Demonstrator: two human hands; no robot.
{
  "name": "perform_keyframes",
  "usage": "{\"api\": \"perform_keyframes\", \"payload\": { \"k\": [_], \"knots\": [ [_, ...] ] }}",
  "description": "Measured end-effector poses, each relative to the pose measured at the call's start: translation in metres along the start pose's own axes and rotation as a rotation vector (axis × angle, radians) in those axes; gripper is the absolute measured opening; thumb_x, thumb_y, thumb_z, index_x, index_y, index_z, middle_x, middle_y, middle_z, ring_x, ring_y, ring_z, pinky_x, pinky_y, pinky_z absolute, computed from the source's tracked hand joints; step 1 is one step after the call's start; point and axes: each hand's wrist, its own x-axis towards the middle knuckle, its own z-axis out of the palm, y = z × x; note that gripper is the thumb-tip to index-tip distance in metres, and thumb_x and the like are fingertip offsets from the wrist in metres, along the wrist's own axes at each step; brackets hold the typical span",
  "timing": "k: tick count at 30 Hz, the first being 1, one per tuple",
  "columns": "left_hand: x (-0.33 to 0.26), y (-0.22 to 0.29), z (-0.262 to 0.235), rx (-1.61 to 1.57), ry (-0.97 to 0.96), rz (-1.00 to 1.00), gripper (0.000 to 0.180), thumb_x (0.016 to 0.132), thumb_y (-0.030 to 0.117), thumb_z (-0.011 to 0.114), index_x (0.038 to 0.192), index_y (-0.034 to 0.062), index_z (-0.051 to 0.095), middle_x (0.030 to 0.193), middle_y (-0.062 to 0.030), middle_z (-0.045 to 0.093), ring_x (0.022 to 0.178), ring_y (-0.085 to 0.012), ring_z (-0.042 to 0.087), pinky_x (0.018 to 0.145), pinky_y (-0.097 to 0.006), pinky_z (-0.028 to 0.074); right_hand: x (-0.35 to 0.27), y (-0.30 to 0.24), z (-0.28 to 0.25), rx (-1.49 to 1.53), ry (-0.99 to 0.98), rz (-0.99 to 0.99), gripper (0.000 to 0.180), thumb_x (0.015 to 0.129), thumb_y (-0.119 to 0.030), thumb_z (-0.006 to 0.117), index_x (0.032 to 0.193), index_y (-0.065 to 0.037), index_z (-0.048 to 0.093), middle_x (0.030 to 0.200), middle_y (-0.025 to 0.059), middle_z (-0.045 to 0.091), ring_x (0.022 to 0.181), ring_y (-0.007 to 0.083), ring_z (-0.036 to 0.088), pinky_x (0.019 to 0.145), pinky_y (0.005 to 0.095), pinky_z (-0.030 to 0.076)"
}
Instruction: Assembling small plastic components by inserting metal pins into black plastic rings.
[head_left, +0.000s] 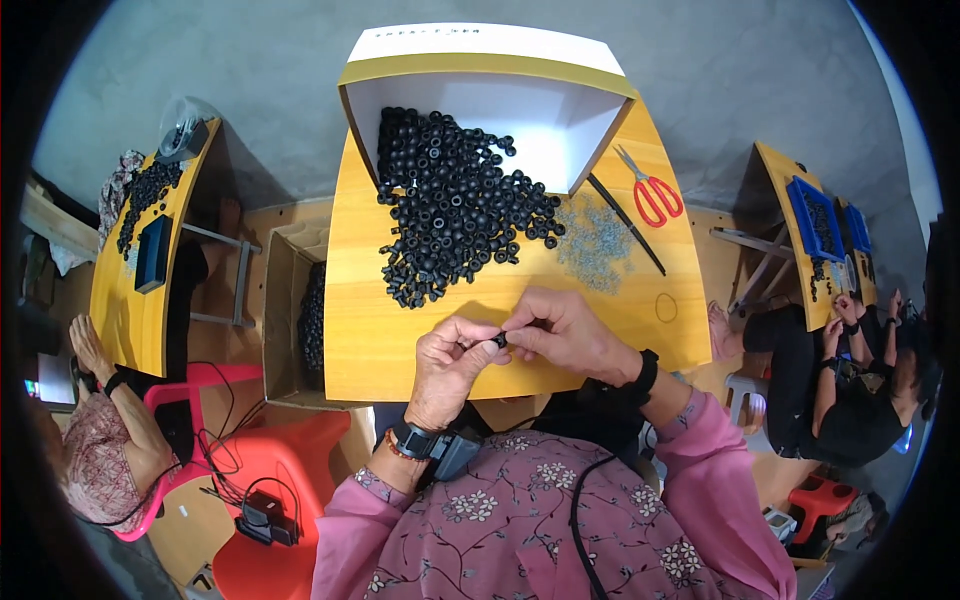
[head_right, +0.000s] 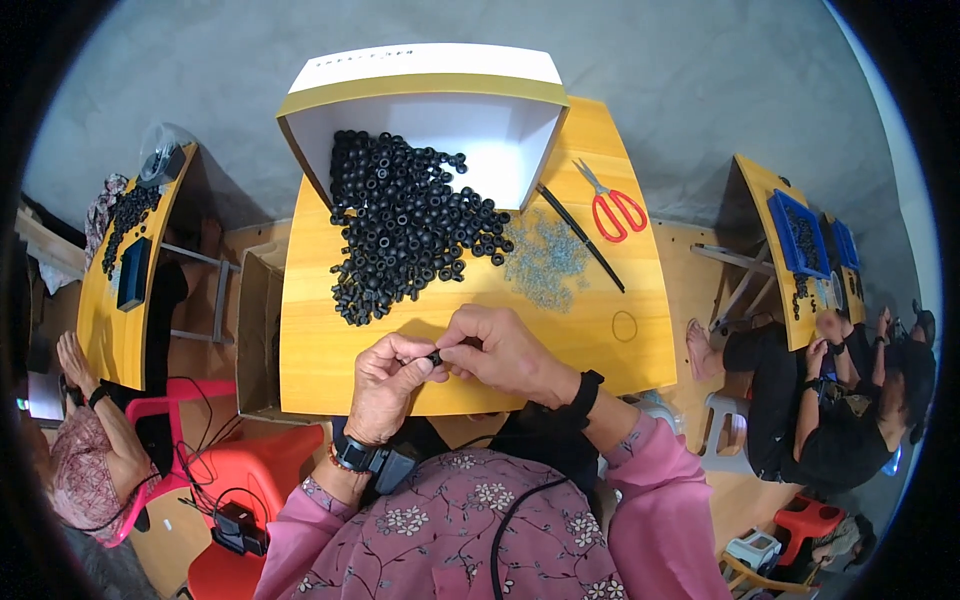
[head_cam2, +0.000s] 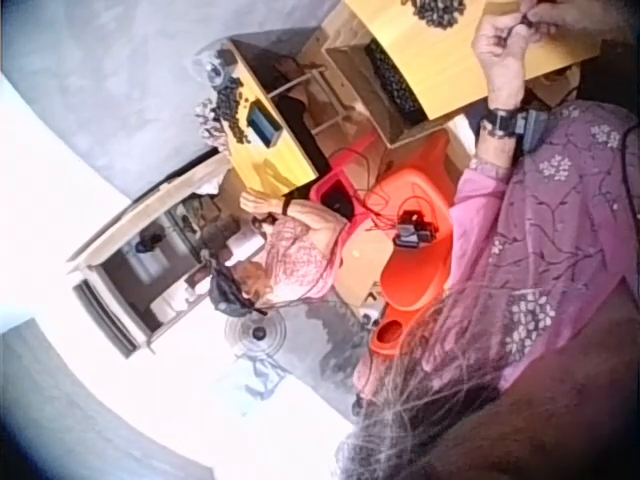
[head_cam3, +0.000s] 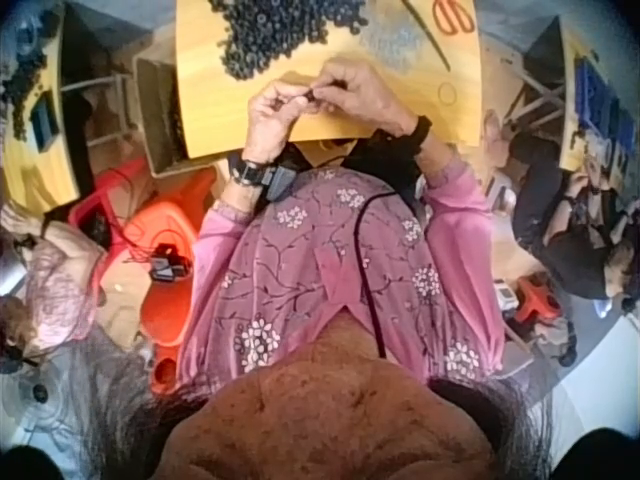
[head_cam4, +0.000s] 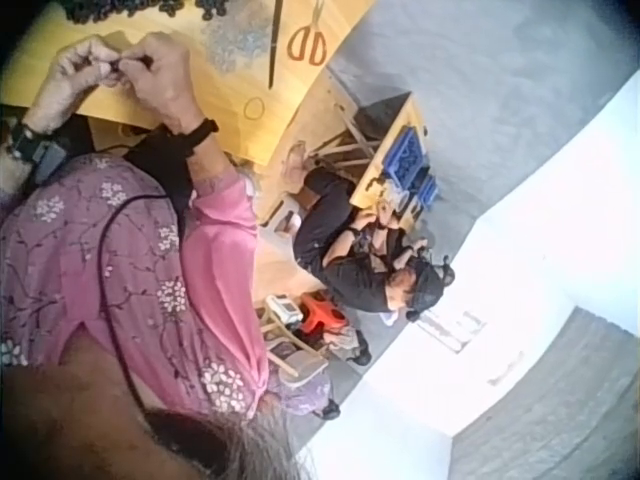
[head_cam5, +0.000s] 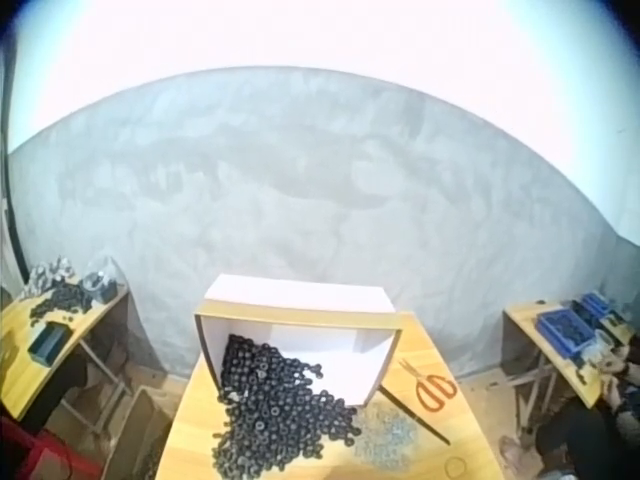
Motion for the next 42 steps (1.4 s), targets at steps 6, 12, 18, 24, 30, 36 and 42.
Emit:
{"api": "perform_keyframes", "payload": {
  "k": [6,12,18,24,30,36,42],
  "knots": [
    [0.002,0.000,0.000,-0.034,-0.017,-0.030,0.011,0.092,-0.007,0.062,0.101,-0.0015,0.060,0.094,-0.0088,0.067,0.084,-0.0171,0.068,0.077,-0.032,0.060,0.001,-0.001,-0.001,-0.087,0.004,-0.104,0.006,0.091,-0.004,0.066,0.088,0.002,0.067,0.078,0.0056,0.059,0.064,0.0128,0.063,0.058,0.0255,0.050],
    [0.000,-0.007,-0.004,-0.008,-0.034,-0.030,0.014,0.092,-0.008,0.060,0.103,-0.0012,0.057,0.094,-0.0091,0.067,0.084,-0.0169,0.068,0.077,-0.032,0.059,0.003,-0.004,-0.001,-0.257,-0.064,-0.179,0.004,0.087,-0.003,0.066,0.090,-0.002,0.068,0.077,0.0088,0.058,0.068,0.0210,0.061,0.059,0.0321,0.049],
    [0.003,-0.002,0.003,0.014,-0.012,-0.021,0.013,0.093,-0.008,0.059,0.103,-0.0008,0.056,0.092,-0.0090,0.066,0.080,-0.0142,0.067,0.075,-0.030,0.059,-0.005,0.005,0.001,-0.387,-0.006,-0.273,0.012,0.085,-0.003,0.066,0.097,-0.003,0.070,0.079,0.0101,0.060,0.076,0.0249,0.062,0.066,0.0346,0.050],
    [0.002,0.000,0.004,-0.025,0.028,-0.041,0.010,0.093,-0.003,0.063,0.099,0.0013,0.057,0.089,-0.0087,0.068,0.079,-0.0138,0.066,0.074,-0.028,0.057,-0.008,0.011,0.008,-0.308,0.125,-0.368,0.018,0.083,-0.005,0.071,0.101,-0.002,0.070,0.079,0.0084,0.060,0.075,0.0234,0.062,0.065,0.0334,0.050],
    [0.004,-0.003,0.012,-0.118,0.137,-0.045,0.010,0.091,-0.007,0.063,0.095,0.0004,0.059,0.090,-0.0067,0.066,0.077,-0.0134,0.066,0.077,-0.025,0.055,-0.015,0.009,0.023,-0.293,0.207,-0.337,0.031,0.082,-0.010,0.076,0.110,-0.001,0.064,0.090,0.0114,0.059,0.077,0.0242,0.062,0.065,0.0327,0.052],
    [0.000,-0.003,0.017,-0.214,0.159,-0.087,0.009,0.091,-0.007,0.064,0.094,0.0005,0.059,0.090,-0.0063,0.066,0.077,-0.0142,0.066,0.076,-0.026,0.056,-0.013,0.011,0.022,-0.598,0.280,-0.501,0.031,0.080,-0.007,0.075,0.107,-0.001,0.062,0.093,0.0126,0.059,0.079,0.0284,0.063,0.066,0.0349,0.054],
    [0.003,0.008,0.012,-0.175,0.104,-0.156,0.006,0.092,-0.004,0.064,0.097,-0.0008,0.062,0.091,-0.0069,0.067,0.078,-0.0131,0.066,0.074,-0.026,0.057,-0.016,0.006,0.019,-0.550,0.245,-0.501,0.029,0.081,-0.007,0.073,0.107,-0.001,0.062,0.093,0.0126,0.059,0.081,0.0290,0.063,0.067,0.0363,0.054]
  ]
}}
